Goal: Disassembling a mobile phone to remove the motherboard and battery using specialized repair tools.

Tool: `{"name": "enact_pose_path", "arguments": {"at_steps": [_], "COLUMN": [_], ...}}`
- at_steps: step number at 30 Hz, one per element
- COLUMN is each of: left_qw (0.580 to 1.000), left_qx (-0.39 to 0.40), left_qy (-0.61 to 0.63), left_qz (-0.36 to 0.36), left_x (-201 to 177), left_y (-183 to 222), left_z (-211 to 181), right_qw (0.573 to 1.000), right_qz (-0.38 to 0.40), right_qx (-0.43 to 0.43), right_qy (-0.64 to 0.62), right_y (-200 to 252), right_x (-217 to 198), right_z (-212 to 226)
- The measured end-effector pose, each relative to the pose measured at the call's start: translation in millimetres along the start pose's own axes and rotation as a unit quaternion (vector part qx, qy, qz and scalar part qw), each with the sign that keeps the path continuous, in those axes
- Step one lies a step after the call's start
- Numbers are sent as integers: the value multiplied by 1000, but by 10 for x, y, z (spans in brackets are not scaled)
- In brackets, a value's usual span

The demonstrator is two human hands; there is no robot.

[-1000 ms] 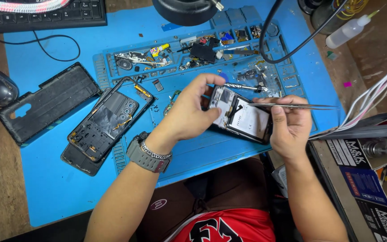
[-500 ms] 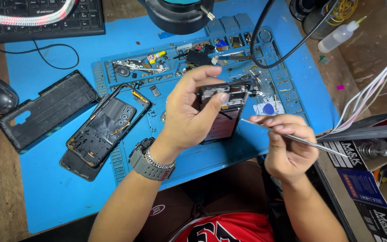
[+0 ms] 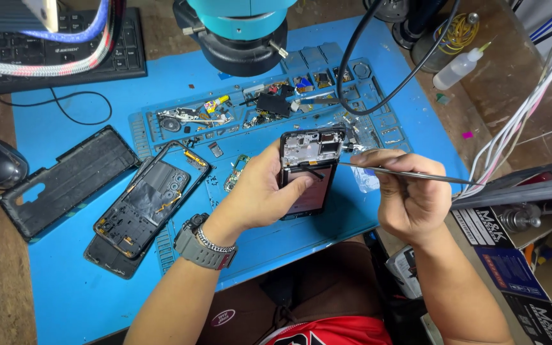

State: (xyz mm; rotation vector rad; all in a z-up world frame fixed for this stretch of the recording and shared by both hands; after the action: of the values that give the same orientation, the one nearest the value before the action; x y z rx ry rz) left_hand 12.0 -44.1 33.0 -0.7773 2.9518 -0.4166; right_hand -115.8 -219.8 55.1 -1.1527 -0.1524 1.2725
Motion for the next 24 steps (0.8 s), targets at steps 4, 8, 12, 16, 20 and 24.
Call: {"name": "enact_pose_path", "arguments": {"at_steps": [4, 8, 12, 16, 20, 24], "left_qw": [1000, 1000, 1000, 1000, 999, 998], "left_qx": [1, 5, 3, 14, 6, 23], "left_qy": [-11, -20, -19, -17, -32, -51], "left_qz": [14, 12, 12, 7, 8, 16], "left_x": [10, 21, 16, 33, 45, 46], "left_y": [20, 6, -12, -3, 44, 26], "left_z": [37, 24, -1, -40, -27, -126], "right_qw": [1000, 998, 996, 995, 996, 994], "right_qz": [18, 30, 31, 32, 45, 70], "right_qx": [-21, -38, -55, -69, -34, 55], "right_qy": [6, 38, 65, 70, 75, 68], "right_y": [-83, -172, -220, -246, -328, -422], "right_x": [37, 98, 139, 138, 79, -2], "right_z": [42, 115, 167, 185, 241, 261]}}
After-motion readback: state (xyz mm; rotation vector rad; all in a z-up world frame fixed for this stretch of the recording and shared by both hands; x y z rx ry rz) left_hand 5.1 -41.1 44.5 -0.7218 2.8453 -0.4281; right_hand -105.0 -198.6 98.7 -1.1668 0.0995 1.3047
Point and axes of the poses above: each hand's wrist, its own y-axis away from the middle knuckle, its own x-axis out of the palm, z = x × y, the point moved 4 cm from there along -y, towards the middle knuckle, and after that the axes turned 13 degrees about z, right-handed, at the moved point
